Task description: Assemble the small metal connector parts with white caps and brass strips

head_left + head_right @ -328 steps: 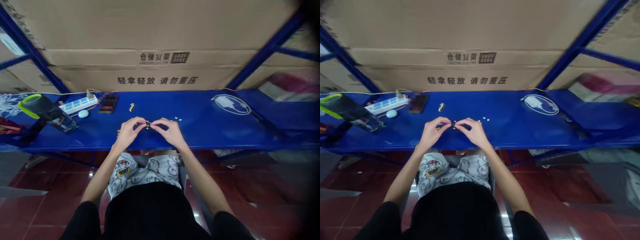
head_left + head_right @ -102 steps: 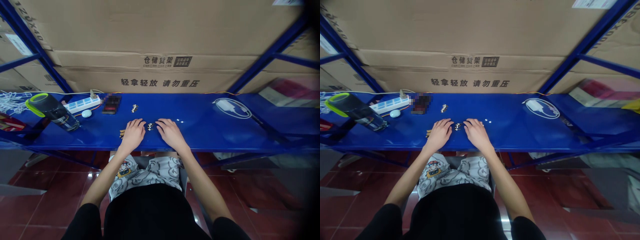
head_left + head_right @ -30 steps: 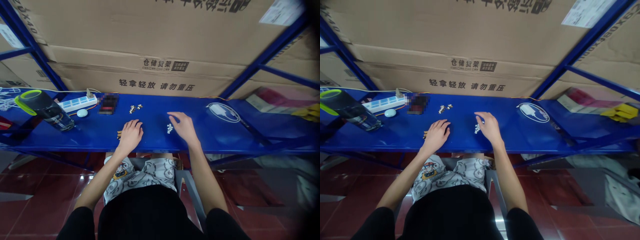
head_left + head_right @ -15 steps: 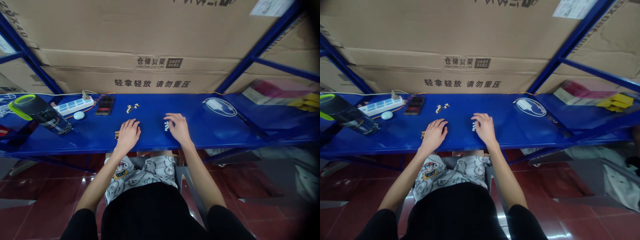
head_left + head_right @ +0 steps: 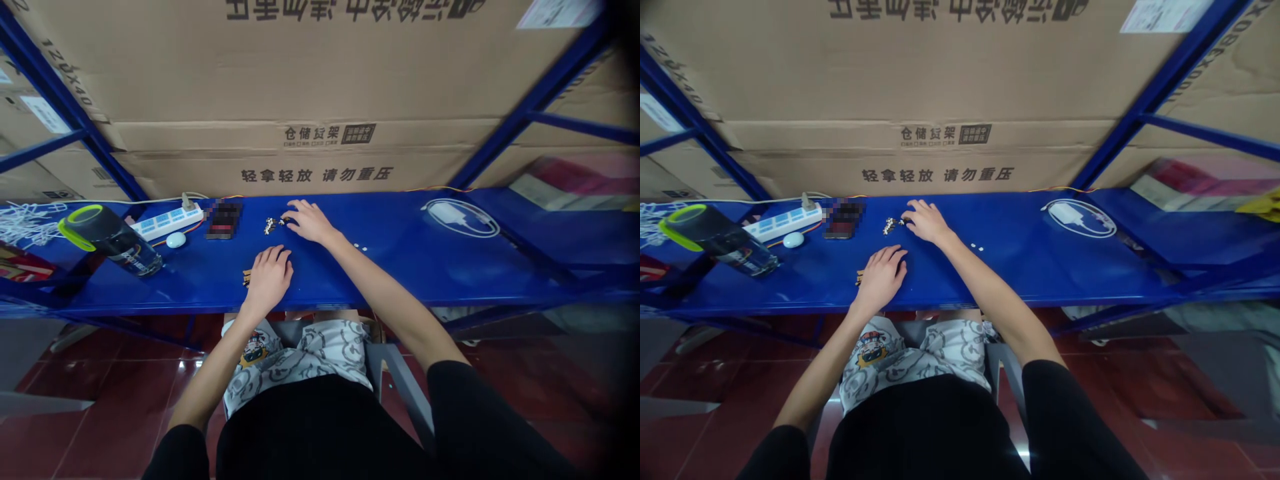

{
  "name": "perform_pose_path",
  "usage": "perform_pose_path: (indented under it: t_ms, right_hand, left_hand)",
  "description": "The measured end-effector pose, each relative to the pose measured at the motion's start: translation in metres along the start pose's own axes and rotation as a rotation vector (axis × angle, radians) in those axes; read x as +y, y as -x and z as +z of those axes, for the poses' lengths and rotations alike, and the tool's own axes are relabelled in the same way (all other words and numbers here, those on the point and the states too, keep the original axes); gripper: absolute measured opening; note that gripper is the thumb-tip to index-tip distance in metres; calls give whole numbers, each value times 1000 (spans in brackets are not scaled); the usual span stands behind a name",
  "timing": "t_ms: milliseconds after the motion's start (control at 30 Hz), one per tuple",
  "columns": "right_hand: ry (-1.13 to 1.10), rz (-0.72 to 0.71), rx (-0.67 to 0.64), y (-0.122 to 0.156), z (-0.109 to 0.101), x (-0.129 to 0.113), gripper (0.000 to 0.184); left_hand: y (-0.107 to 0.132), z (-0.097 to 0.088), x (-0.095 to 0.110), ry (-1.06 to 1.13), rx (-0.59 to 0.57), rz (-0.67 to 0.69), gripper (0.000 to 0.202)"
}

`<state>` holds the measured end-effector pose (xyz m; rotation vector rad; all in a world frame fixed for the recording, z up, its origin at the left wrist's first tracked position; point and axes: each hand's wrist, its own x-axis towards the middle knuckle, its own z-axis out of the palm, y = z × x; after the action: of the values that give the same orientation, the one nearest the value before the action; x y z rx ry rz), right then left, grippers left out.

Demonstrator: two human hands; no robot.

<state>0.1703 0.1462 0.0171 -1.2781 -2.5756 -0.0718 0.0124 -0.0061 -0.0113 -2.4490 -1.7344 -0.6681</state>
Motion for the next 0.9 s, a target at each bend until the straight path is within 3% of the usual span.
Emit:
perform_pose_path:
  t_ms: [467, 767, 900]
  right_hand:
    - [-13, -26, 76, 0, 6, -3, 21]
    - [-66, 172, 67, -4, 13, 4, 33]
    - [-88, 177, 32, -7, 19, 7, 38]
  left_hand:
    - [-1, 0, 0, -4, -9, 2, 36]
    - [-1, 1, -1, -4, -3, 4, 34]
    - [-2, 0, -1, -5, -7, -7, 34]
